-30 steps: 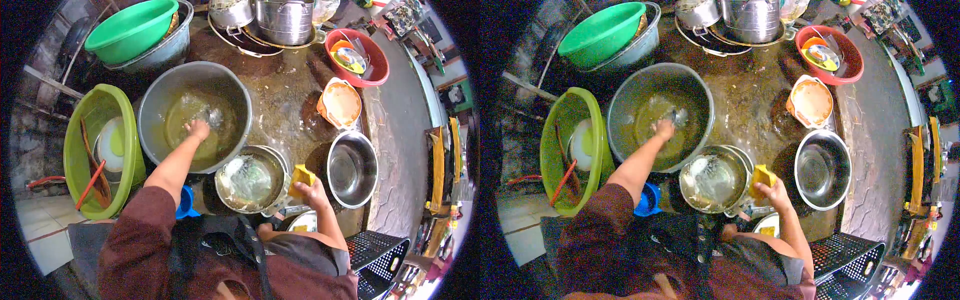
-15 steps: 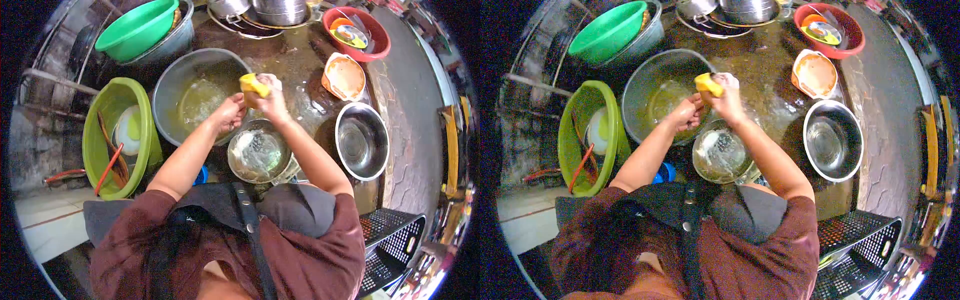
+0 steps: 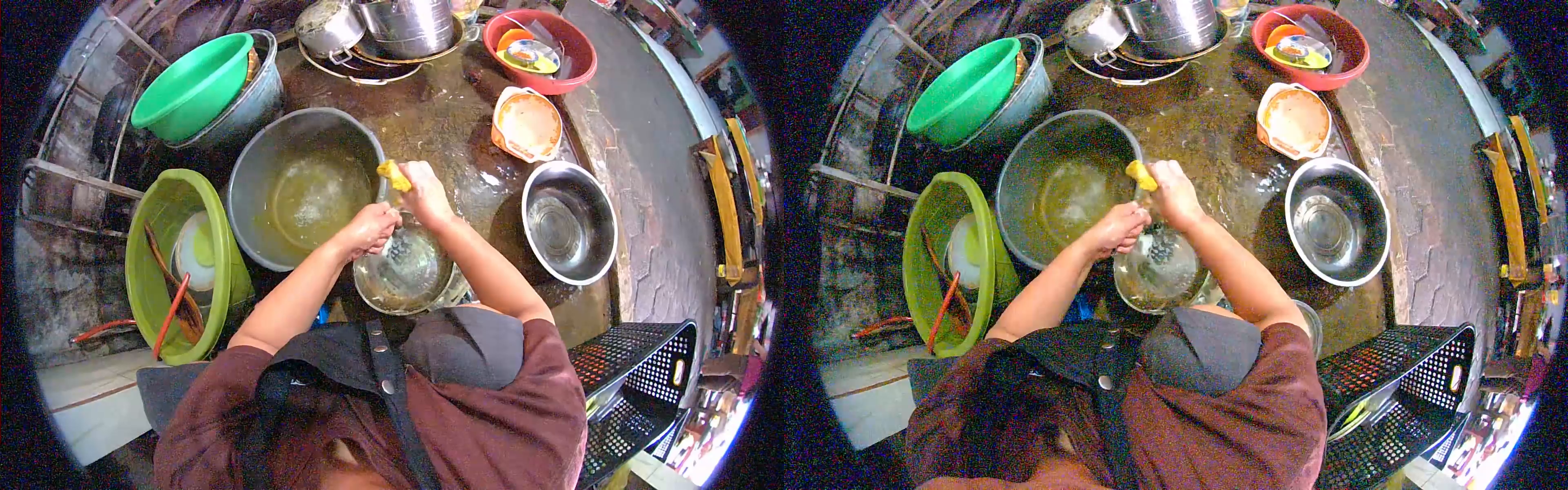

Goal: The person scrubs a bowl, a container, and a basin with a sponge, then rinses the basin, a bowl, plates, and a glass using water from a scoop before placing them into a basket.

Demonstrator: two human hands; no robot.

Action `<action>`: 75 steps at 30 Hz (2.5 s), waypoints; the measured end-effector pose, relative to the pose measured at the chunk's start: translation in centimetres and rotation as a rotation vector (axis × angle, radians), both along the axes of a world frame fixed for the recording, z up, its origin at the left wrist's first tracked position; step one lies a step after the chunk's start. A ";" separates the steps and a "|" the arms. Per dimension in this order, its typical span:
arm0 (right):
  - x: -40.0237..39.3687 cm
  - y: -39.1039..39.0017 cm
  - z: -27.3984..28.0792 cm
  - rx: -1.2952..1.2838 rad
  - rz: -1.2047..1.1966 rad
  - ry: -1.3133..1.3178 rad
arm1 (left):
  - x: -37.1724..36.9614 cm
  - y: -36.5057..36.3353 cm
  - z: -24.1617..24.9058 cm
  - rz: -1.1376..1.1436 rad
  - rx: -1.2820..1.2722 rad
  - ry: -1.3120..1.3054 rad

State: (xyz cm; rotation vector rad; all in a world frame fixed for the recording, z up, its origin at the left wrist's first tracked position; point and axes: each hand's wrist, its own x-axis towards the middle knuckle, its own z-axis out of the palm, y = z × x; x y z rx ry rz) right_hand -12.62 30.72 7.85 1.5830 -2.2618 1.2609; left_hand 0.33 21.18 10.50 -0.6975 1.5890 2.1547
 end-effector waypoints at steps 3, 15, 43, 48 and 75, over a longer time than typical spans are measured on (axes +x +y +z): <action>-1.1 0.7 -1.6 -0.203 -0.239 -0.302 | 0.3 0.7 -0.1 0.026 0.077 0.006; -0.2 2.7 -1.3 -0.008 -0.098 -0.585 | 0.7 1.7 -1.7 0.093 0.391 0.093; 0.3 7.2 -3.3 -0.025 -0.366 -1.331 | 3.1 1.3 -5.3 -0.173 0.212 -0.019; 1.4 7.8 -1.6 0.179 0.029 -0.677 | 3.2 0.8 -6.5 -0.486 -0.473 0.230; 2.2 12.7 -4.9 0.869 -0.354 -0.180 | 6.2 -4.2 -8.8 -0.150 -1.457 0.059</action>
